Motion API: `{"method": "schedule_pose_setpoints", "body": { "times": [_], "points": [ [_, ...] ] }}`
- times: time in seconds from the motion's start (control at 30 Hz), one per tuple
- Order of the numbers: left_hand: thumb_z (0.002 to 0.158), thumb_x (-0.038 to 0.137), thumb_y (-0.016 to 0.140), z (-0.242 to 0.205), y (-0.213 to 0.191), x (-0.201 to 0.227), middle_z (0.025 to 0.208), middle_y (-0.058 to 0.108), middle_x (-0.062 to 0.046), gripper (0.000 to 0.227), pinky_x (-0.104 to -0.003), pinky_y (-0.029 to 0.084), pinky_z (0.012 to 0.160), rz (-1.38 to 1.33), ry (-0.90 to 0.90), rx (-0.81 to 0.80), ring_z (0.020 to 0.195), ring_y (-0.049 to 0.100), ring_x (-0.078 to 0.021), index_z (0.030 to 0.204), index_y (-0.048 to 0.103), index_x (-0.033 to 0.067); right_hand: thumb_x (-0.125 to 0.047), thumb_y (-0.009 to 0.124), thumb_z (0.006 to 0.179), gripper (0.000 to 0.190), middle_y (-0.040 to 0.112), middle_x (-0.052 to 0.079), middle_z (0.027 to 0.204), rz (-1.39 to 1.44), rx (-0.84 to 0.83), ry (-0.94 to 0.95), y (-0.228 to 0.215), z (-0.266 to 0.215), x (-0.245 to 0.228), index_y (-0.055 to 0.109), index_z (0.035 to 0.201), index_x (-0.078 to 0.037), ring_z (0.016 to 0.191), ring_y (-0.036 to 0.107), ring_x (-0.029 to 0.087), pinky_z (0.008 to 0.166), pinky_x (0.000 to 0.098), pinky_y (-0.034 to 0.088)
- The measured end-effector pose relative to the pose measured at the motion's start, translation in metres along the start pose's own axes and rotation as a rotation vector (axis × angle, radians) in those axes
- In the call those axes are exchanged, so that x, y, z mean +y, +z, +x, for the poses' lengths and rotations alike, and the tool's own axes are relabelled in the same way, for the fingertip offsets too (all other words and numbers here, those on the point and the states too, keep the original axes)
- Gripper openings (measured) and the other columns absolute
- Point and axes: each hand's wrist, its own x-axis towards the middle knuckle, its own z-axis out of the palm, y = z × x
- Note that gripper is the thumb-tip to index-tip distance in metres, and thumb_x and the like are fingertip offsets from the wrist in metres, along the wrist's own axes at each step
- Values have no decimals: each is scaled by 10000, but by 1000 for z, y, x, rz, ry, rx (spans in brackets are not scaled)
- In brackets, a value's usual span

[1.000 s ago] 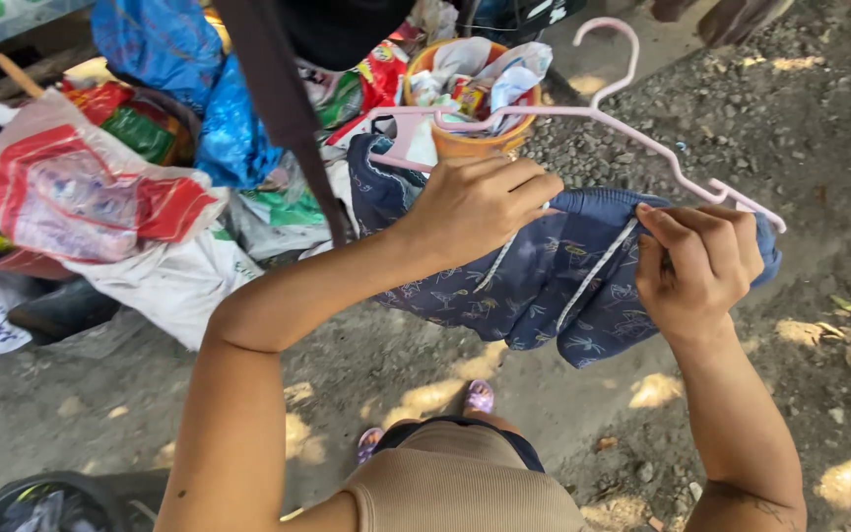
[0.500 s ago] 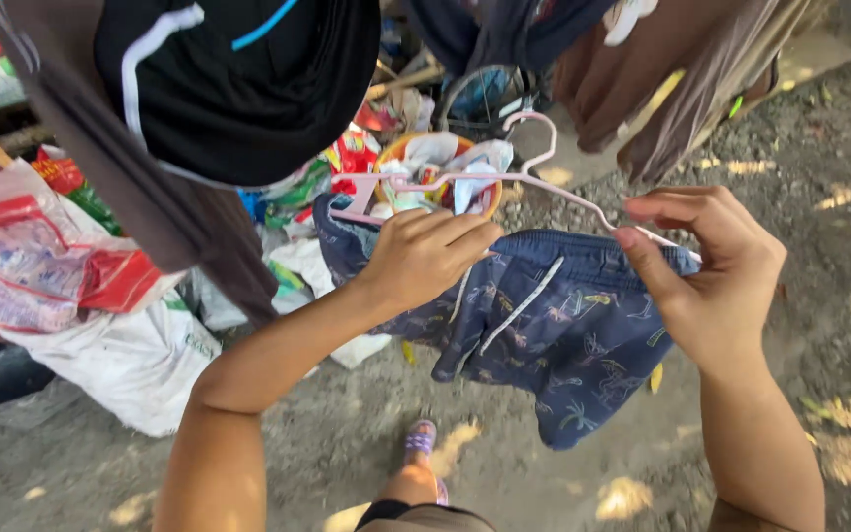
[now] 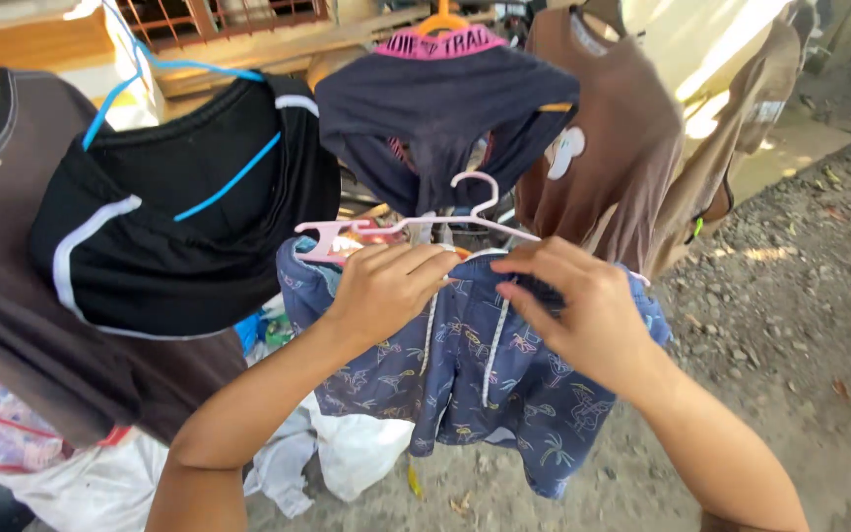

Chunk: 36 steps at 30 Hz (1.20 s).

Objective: Hanging laundry on a clothesline using plastic hangers

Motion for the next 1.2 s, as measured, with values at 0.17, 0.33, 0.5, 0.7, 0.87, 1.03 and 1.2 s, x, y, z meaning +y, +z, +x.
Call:
{"method": "schedule_pose_setpoints", "body": {
  "times": [0.17, 0.33, 0.5, 0.7, 0.87, 1.03, 1.2],
  "points": [
    [1057, 322, 556, 33, 21, -11, 987, 671, 68, 184, -276, 502, 661, 59, -39, -10, 807, 649, -147, 1165, 657, 212, -49, 726, 900, 148, 742, 116, 1003, -111, -2, -123, -12, 16, 46, 750, 1047, -51, 943, 734, 346, 826, 430, 583],
    [1039, 371, 571, 49, 52, -23, 980, 672, 71, 211, -287, 512, 666, 87, -133, -17, 827, 662, -154, 1156, 653, 216, -18, 738, 886, 157, 725, 161, 988, -155, 5, -228, -21, 42, 84, 758, 1041, -6, 952, 731, 365, 832, 454, 586],
    [1036, 381, 563, 63, 60, -19, 970, 677, 74, 211, -293, 517, 675, 120, -190, -27, 825, 667, -155, 1137, 661, 224, -108, 794, 937, 197, 706, 66, 1037, -399, 147, -282, -45, 109, 187, 758, 1130, -94, 993, 702, 300, 855, 401, 568],
    [1016, 394, 566, 68, 66, -18, 968, 694, 56, 232, -330, 547, 691, 125, -239, -57, 847, 688, -177, 1141, 673, 231, -50, 915, 774, 625, 649, 193, 1282, -680, 234, -307, -46, 201, 240, 667, 1344, 20, 1153, 658, 385, 928, 476, 584],
    [1020, 388, 554, 79, 54, -14, 952, 711, 41, 237, -357, 571, 698, 134, -249, -60, 871, 715, -192, 1140, 694, 239, -227, 786, 909, 348, 663, 72, 1090, -783, 244, -280, -30, 231, 288, 705, 1238, -146, 856, 722, 359, 723, 481, 614],
    [1009, 412, 568, 81, 51, -11, 965, 716, 30, 256, -344, 573, 707, 171, -238, -45, 908, 718, -187, 1115, 678, 207, -363, 640, 1042, 178, 618, -18, 976, -1124, 490, -494, -19, 236, 308, 655, 1083, -190, 909, 684, 168, 790, 253, 577],
    [1009, 420, 568, 84, 51, -8, 972, 713, 53, 248, -331, 578, 715, 185, -234, -51, 914, 719, -168, 1121, 674, 225, -280, 631, 1044, 125, 565, 1, 956, -1152, 524, -509, -30, 246, 301, 624, 1060, -156, 900, 646, 179, 769, 254, 559]
  ]
}}
